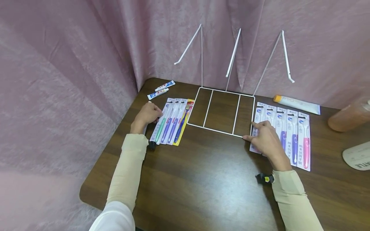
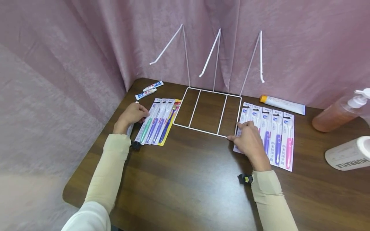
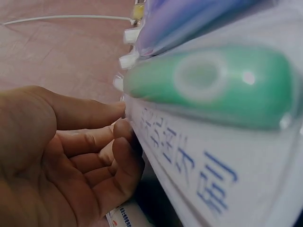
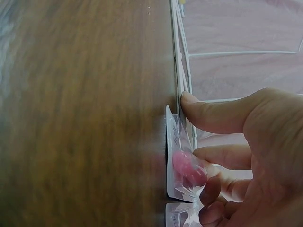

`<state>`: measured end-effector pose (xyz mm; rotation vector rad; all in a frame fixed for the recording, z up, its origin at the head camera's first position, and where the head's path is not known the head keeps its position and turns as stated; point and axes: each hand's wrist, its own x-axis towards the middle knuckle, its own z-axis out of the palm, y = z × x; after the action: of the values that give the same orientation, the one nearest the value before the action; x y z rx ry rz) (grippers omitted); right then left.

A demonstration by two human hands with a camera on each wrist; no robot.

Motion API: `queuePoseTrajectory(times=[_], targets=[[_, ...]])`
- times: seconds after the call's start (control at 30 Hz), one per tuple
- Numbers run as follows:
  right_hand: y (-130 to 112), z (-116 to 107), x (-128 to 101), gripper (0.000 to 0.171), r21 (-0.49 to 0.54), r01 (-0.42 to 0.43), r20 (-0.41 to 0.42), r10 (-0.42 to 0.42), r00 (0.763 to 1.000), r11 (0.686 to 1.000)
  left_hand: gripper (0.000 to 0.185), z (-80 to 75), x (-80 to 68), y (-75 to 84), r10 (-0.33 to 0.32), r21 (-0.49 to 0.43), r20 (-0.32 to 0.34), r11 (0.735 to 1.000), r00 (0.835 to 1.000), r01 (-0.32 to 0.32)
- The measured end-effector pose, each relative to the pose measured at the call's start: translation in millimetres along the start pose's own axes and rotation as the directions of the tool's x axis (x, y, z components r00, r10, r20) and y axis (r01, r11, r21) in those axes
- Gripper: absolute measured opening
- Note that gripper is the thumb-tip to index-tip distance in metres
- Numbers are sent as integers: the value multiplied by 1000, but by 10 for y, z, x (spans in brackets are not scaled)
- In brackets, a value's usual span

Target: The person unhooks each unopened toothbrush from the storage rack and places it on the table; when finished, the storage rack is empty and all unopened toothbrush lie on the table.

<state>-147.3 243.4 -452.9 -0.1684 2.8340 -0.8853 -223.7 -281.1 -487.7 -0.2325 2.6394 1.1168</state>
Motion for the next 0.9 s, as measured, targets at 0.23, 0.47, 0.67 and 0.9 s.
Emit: queuePoseTrajectory(times=[0.23,0.47,0.67,0.9], targets=[[-23,11,-12,87,24,-4,5,4,1000,1000,17,56,310,-346,-32,-13,-5,999,999,32],[68,69,44,89,-18,39,-21,-39,999,999,21,7,84,-113,-7,-37,18,999,1000,7],[74,70,35,89,-1,34,-15,-34,999,999,24,13,-41,33,22,-20,17,1000,1000,-22],[-66,17,-18,83,-26,13,7,-13,1000,1000,23,61,125,-142,13,-16,26,1000,1000,-13]])
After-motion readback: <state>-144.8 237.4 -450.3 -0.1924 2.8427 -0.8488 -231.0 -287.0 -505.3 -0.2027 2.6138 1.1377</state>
